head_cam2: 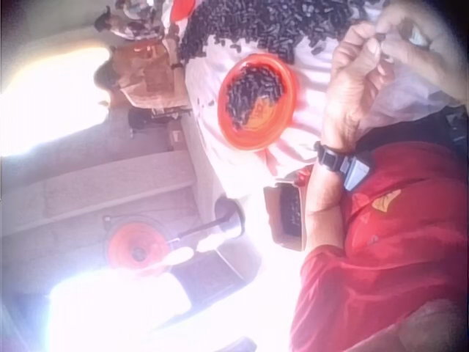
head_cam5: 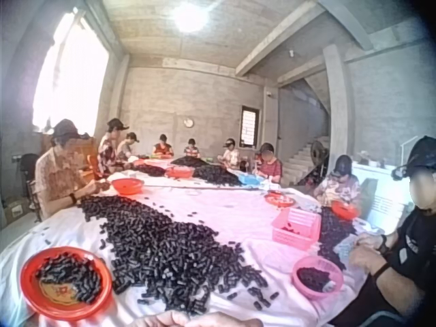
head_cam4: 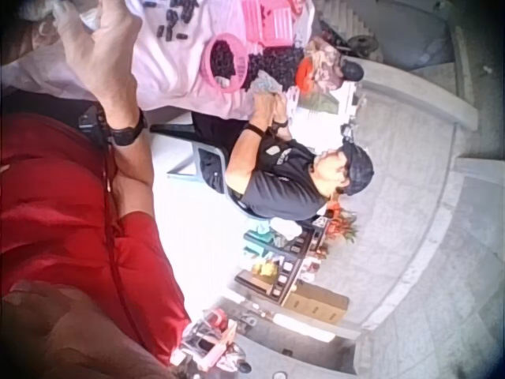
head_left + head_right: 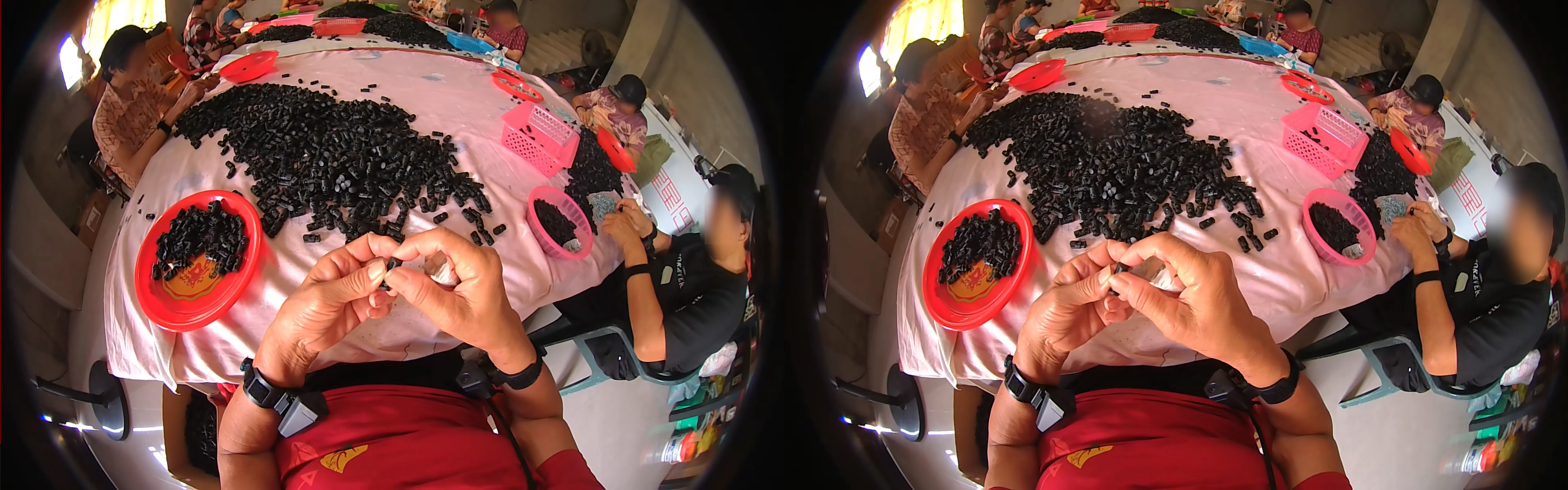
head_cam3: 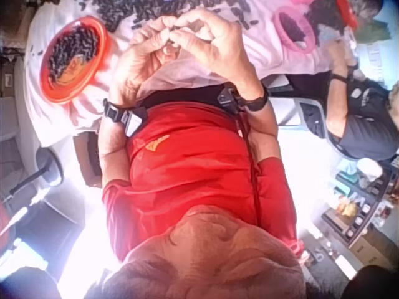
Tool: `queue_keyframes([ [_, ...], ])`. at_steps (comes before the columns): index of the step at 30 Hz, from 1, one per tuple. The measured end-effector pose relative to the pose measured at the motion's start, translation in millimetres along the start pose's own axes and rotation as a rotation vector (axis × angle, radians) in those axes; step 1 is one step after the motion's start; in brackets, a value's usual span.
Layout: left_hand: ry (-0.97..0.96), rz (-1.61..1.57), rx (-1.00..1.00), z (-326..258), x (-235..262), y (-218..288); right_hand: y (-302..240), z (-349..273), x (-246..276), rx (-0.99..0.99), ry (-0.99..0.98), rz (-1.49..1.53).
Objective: Assembling small black plastic or rubber shoe components by hand.
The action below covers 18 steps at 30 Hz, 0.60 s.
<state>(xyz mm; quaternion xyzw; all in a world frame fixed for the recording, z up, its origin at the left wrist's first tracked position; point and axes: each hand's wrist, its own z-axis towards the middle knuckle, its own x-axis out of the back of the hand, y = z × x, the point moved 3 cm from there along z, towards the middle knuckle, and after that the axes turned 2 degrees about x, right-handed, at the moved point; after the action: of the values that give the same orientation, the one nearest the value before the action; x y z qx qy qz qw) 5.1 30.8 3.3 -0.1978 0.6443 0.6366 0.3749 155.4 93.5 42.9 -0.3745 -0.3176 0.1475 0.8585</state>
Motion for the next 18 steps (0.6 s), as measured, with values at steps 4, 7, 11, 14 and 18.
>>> queue_keyframes([
  [4, -0.038, -0.046, 0.073, 1, -4, -2, 10, -1, -3, 0.016, 0.055, 0.203],
  [7, -0.061, -0.08, 0.078, 0, 0, -2, 1, 0, -4, 0.055, 0.038, 0.181],
  [11, -0.022, -0.094, 0.043, -1, 3, 1, -2, 0, 0, 0.025, -0.028, 0.103],
  [14, 0.027, -0.048, -0.058, 3, -4, 2, 7, -2, -1, 0.062, 0.085, 0.093],
  [18, 0.027, 0.126, -0.137, 1, -3, 2, -6, 0, -3, 0.055, 0.115, 0.117],
])
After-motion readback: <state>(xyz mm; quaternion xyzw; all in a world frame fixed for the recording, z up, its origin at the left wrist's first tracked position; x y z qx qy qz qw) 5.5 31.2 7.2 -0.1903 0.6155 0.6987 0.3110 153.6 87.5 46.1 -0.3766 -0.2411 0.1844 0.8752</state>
